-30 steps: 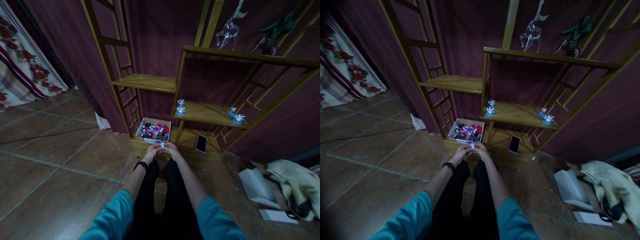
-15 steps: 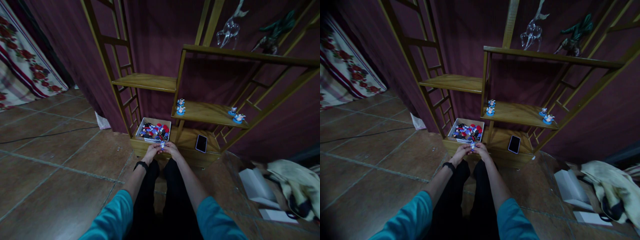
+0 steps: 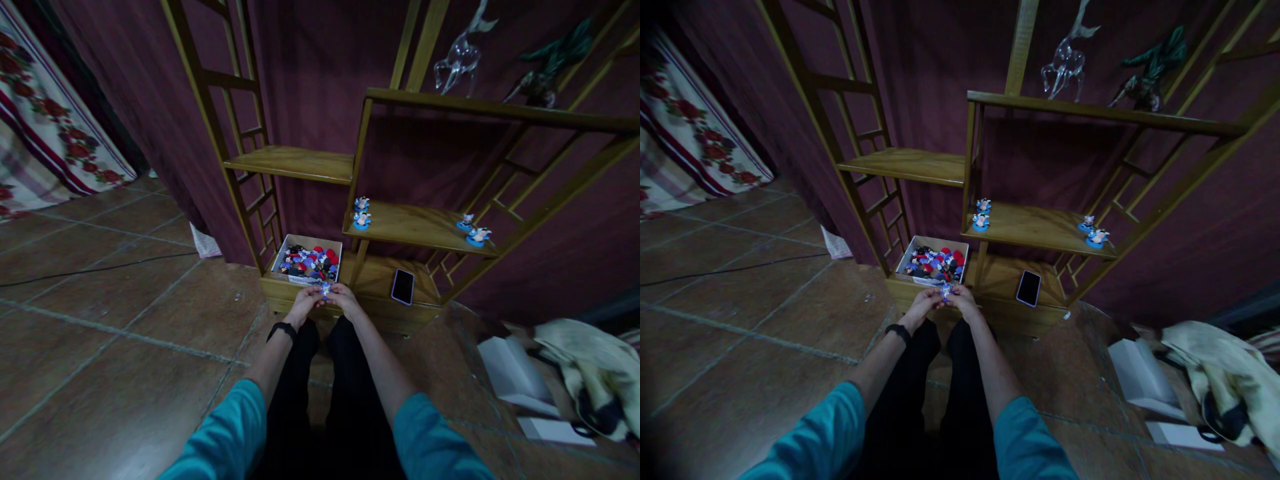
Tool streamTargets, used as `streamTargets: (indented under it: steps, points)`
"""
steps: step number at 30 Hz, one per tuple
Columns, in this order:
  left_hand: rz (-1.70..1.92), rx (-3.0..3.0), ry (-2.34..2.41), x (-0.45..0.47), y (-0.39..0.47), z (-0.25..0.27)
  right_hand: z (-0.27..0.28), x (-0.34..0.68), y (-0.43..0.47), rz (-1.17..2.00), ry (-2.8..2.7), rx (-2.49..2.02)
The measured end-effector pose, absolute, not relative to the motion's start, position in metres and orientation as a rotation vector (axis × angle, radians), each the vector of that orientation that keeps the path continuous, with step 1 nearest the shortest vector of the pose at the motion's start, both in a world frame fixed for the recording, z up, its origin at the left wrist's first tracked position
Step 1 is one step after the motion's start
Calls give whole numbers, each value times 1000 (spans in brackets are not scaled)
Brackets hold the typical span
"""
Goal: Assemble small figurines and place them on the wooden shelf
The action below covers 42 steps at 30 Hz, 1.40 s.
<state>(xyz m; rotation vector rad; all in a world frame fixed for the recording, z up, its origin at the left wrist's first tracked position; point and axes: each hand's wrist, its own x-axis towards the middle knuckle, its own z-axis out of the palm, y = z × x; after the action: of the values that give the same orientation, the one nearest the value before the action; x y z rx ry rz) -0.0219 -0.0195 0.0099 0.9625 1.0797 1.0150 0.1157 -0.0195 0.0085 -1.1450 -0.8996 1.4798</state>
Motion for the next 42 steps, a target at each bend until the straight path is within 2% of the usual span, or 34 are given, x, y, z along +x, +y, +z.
streamTargets:
  steps: [42]
  points:
    - [1037,918,1049,-21,-15,4,6,117,-18,1506,-885,-1102]
